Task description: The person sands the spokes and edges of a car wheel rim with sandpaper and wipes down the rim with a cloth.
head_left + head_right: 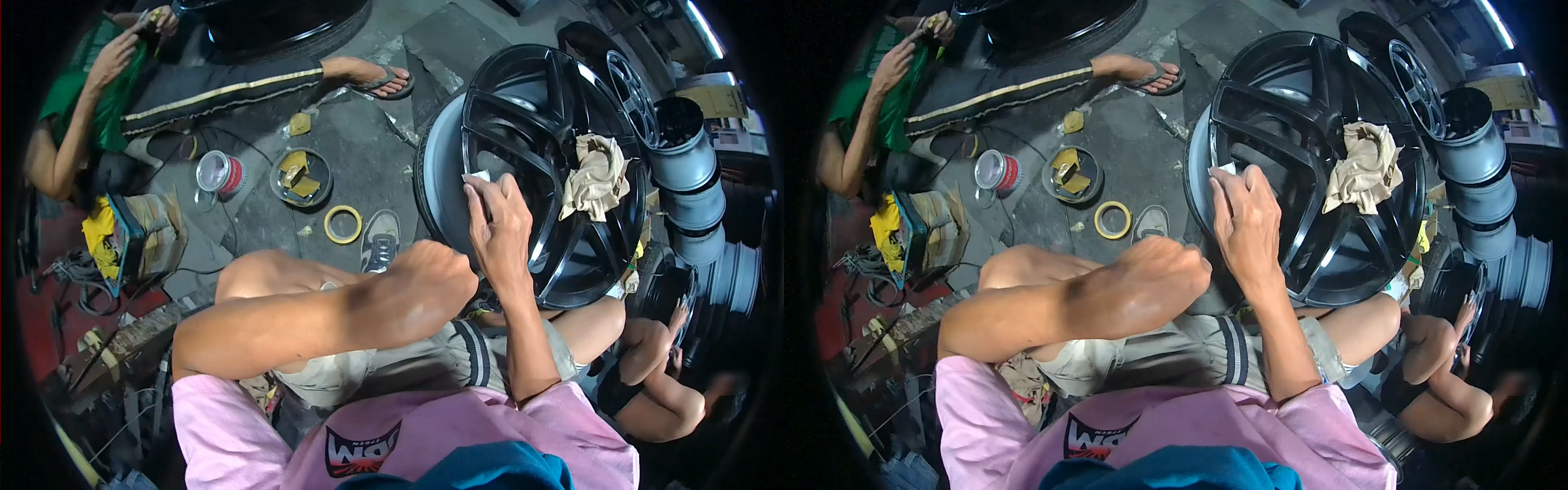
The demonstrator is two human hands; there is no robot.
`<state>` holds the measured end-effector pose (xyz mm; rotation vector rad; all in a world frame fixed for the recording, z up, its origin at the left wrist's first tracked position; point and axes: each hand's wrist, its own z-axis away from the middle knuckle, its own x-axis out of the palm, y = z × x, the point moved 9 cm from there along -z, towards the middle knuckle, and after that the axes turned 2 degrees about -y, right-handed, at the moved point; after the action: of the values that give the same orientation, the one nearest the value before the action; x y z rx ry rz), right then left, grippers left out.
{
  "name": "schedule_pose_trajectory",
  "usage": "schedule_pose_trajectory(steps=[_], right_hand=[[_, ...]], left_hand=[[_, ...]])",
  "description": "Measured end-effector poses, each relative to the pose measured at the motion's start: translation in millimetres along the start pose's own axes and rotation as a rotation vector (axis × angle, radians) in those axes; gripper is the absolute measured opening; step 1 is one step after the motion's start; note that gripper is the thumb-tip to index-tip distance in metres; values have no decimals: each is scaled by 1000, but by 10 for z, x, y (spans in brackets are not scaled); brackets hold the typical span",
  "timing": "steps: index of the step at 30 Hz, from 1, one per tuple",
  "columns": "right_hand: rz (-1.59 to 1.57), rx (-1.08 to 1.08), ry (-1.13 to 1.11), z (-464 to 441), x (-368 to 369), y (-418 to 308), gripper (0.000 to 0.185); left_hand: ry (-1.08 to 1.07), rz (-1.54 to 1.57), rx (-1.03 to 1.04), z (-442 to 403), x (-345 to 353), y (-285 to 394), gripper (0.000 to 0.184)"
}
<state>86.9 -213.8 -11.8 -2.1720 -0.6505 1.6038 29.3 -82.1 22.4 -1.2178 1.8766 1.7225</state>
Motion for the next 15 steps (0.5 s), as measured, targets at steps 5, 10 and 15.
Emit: schedule_pose_trajectory(steps=[5,10,15], right_hand=[[-2,-82,59,-134,75,-124,15],[-33,-33,8,-12,51,-34,14],[-24,-57,74,2,-22,-54,15]], left_hand=[[169,-48,59,112,-136,61,26],[182,-39,8,32,-129,-29,15],[132,-93,20,30,-101,39,20]])
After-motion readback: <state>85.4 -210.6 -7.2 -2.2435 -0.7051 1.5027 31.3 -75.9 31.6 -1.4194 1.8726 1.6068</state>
